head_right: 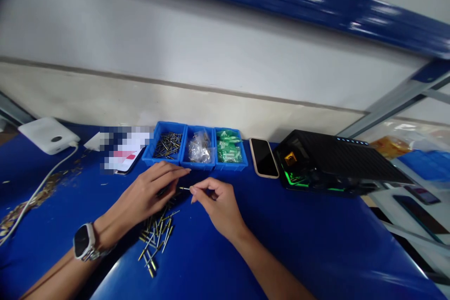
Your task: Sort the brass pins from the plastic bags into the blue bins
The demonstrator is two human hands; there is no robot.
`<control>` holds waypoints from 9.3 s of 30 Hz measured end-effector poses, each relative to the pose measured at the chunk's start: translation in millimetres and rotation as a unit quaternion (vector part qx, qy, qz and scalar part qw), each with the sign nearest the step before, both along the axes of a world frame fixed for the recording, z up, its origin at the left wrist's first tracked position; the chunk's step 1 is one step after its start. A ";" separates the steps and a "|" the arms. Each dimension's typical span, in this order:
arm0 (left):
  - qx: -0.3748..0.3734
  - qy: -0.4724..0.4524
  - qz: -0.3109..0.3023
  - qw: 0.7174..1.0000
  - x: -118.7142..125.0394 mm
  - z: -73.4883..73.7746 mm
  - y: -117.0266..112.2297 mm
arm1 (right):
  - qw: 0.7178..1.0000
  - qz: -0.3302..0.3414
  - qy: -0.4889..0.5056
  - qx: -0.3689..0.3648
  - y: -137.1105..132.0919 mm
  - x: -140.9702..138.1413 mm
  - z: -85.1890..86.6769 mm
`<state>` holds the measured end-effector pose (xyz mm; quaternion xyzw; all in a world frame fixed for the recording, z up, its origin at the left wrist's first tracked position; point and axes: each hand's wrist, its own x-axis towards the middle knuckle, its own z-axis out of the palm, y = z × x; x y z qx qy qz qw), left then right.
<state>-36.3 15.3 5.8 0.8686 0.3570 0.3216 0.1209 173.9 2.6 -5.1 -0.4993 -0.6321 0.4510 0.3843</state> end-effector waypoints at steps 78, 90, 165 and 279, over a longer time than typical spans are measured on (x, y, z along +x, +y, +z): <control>0.002 0.039 -0.080 0.996 3.6 2.6 -1.8 | 0.982 0.069 -0.099 0.143 -14.4 -1.2 13.1; 0.076 0.127 -0.008 0.989 11.8 -3.1 -1.3 | 0.992 -0.001 0.061 -0.110 8.1 4.5 -2.2; 0.147 0.085 -0.016 0.985 24.2 5.5 2.5 | 0.921 -0.112 0.266 -0.263 7.8 -2.0 -0.9; 0.133 0.013 0.180 0.975 -13.0 12.3 28.7 | 0.894 0.236 -0.348 0.155 -29.0 -10.1 11.3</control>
